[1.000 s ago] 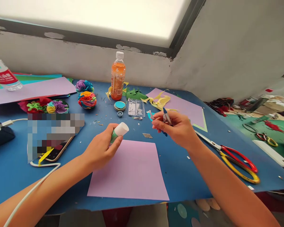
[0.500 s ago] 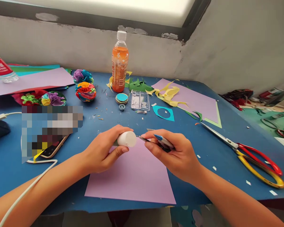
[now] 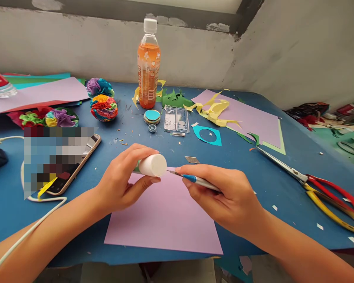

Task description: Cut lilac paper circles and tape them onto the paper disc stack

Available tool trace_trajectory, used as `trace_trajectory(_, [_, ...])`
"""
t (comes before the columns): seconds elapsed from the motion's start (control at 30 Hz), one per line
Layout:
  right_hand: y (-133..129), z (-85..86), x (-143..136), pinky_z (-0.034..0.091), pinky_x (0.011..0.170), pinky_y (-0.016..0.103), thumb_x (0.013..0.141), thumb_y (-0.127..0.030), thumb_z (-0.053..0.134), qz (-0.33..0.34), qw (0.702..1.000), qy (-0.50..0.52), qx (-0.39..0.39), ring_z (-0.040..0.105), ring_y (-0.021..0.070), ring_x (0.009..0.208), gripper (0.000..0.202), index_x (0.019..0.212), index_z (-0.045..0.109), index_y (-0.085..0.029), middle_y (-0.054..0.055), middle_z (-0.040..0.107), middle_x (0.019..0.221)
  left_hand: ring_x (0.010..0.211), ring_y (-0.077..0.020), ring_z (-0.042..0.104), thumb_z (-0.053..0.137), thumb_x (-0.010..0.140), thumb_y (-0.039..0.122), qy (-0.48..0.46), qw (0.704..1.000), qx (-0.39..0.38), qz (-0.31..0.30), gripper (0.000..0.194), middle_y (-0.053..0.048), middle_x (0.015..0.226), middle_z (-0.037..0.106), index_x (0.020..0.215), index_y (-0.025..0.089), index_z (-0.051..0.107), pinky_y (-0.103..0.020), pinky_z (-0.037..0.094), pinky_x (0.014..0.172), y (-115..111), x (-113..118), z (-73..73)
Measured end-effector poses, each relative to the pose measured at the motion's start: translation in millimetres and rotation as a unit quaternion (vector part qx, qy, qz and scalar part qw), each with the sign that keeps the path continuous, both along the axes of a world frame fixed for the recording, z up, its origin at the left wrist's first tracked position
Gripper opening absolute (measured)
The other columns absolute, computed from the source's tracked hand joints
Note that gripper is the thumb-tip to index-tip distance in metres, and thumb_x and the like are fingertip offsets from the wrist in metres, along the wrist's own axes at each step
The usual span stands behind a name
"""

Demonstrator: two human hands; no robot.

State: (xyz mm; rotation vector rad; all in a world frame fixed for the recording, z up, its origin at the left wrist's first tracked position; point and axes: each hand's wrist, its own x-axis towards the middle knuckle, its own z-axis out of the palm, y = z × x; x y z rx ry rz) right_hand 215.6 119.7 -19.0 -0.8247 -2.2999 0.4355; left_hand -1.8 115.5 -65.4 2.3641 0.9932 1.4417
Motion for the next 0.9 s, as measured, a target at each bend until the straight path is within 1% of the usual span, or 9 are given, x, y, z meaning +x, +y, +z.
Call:
trace_trajectory(0.17, [1.4, 0.0, 0.0, 0.038, 0.044, 0.017, 0.08, -0.008, 0.052, -0.012, 0.999, -0.026, 0.016, 0.053, 0.0052, 0.05, 0.029, 0.1, 0.065, -0.024, -0.003, 0.072, 0.077, 0.085, -0.0158, 0.054, 0.057, 0.086, 0.024, 0.019, 0.999, 0.013, 0.025, 0.029, -0.005, 0.095, 0.06, 0.112, 0.02, 0.046, -0.029, 0.046, 0.074, -0.5, -0.5, 0.3])
trace_trajectory(0.37, [2.1, -0.9, 0.0, 0.042, 0.045, 0.021, 0.081, -0.014, 0.05, -0.037, 0.998, -0.048, -0.003, 0.058, 0.0096, 0.051, 0.031, 0.103, 0.067, -0.028, -0.001, 0.072, 0.074, 0.084, -0.017, 0.057, 0.057, 0.086, 0.025, 0.041, 0.998, -0.01, 0.056, 0.027, -0.006, 0.096, 0.062, 0.112, 0.021, 0.048, -0.031, 0.047, 0.072, -3.9, -0.4, 3.4])
trace_trajectory(0.5, [2.3, -2.9, -0.2, 0.046, 0.051, 0.021, 0.081, -0.012, 0.051, -0.03, 0.999, -0.032, -0.007, 0.062, 0.0102, 0.056, 0.031, 0.102, 0.067, -0.028, 0.0, 0.074, 0.083, 0.083, -0.0163, 0.058, 0.056, 0.086, 0.024, 0.049, 0.996, -0.022, 0.071, 0.025, -0.005, 0.095, 0.062, 0.11, 0.02, 0.05, -0.029, 0.048, 0.071, -5.2, 0.6, 5.4])
trace_trajectory(0.57, [2.4, -4.5, -0.5, 0.045, 0.05, 0.021, 0.081, -0.012, 0.052, -0.03, 0.999, -0.025, -0.011, 0.06, 0.0092, 0.053, 0.03, 0.102, 0.067, -0.027, 0.0, 0.074, 0.085, 0.082, -0.0157, 0.058, 0.055, 0.087, 0.024, 0.051, 0.995, -0.027, 0.079, 0.024, -0.005, 0.094, 0.062, 0.109, 0.02, 0.05, -0.028, 0.048, 0.07, -5.7, 1.2, 6.0])
trace_trajectory(0.6, [2.4, -5.3, -0.7, 0.043, 0.048, 0.021, 0.082, -0.012, 0.053, -0.036, 0.999, -0.023, -0.018, 0.057, 0.0087, 0.05, 0.029, 0.103, 0.067, -0.026, 0.0, 0.073, 0.082, 0.082, -0.0156, 0.058, 0.055, 0.087, 0.025, 0.052, 0.995, -0.028, 0.084, 0.023, -0.005, 0.094, 0.062, 0.109, 0.02, 0.051, -0.028, 0.048, 0.07, -5.9, 1.4, 6.1])
trace_trajectory(0.7, [2.7, -6.2, -1.8, 0.036, 0.042, 0.021, 0.084, -0.018, 0.053, -0.055, 0.997, -0.019, -0.059, 0.046, 0.0077, 0.042, 0.023, 0.102, 0.067, -0.025, -0.003, 0.065, 0.061, 0.082, -0.0153, 0.058, 0.057, 0.086, 0.025, 0.058, 0.993, -0.022, 0.1, 0.024, -0.005, 0.095, 0.062, 0.109, 0.02, 0.051, -0.028, 0.048, 0.072, -6.2, 1.7, 6.0])
trace_trajectory(0.77, [3.3, -5.8, -3.0, 0.034, 0.042, 0.021, 0.086, -0.022, 0.052, -0.062, 0.993, -0.021, -0.097, 0.041, 0.0072, 0.041, 0.021, 0.101, 0.067, -0.024, -0.006, 0.057, 0.052, 0.084, -0.0153, 0.058, 0.058, 0.086, 0.025, 0.063, 0.992, -0.011, 0.112, 0.024, -0.005, 0.097, 0.062, 0.109, 0.02, 0.052, -0.028, 0.048, 0.074, -6.2, 1.6, 5.7])
trace_trajectory(0.83, [4.1, -5.5, -4.0, 0.034, 0.042, 0.02, 0.087, -0.024, 0.051, -0.066, 0.99, -0.027, -0.119, 0.039, 0.0068, 0.041, 0.02, 0.101, 0.066, -0.023, -0.006, 0.055, 0.051, 0.084, -0.0155, 0.058, 0.059, 0.085, 0.025, 0.067, 0.99, -0.005, 0.121, 0.025, -0.005, 0.097, 0.063, 0.109, 0.02, 0.053, -0.028, 0.048, 0.075, -6.2, 1.4, 5.5])
trace_trajectory(0.9, [4.8, -6.4, -4.4, 0.035, 0.043, 0.02, 0.087, -0.023, 0.051, -0.067, 0.991, -0.029, -0.111, 0.04, 0.0068, 0.041, 0.021, 0.101, 0.066, -0.023, -0.005, 0.059, 0.056, 0.082, -0.0152, 0.059, 0.058, 0.086, 0.027, 0.069, 0.99, -0.016, 0.123, 0.024, -0.005, 0.096, 0.063, 0.109, 0.02, 0.053, -0.028, 0.048, 0.074, -6.1, 1.2, 5.5])
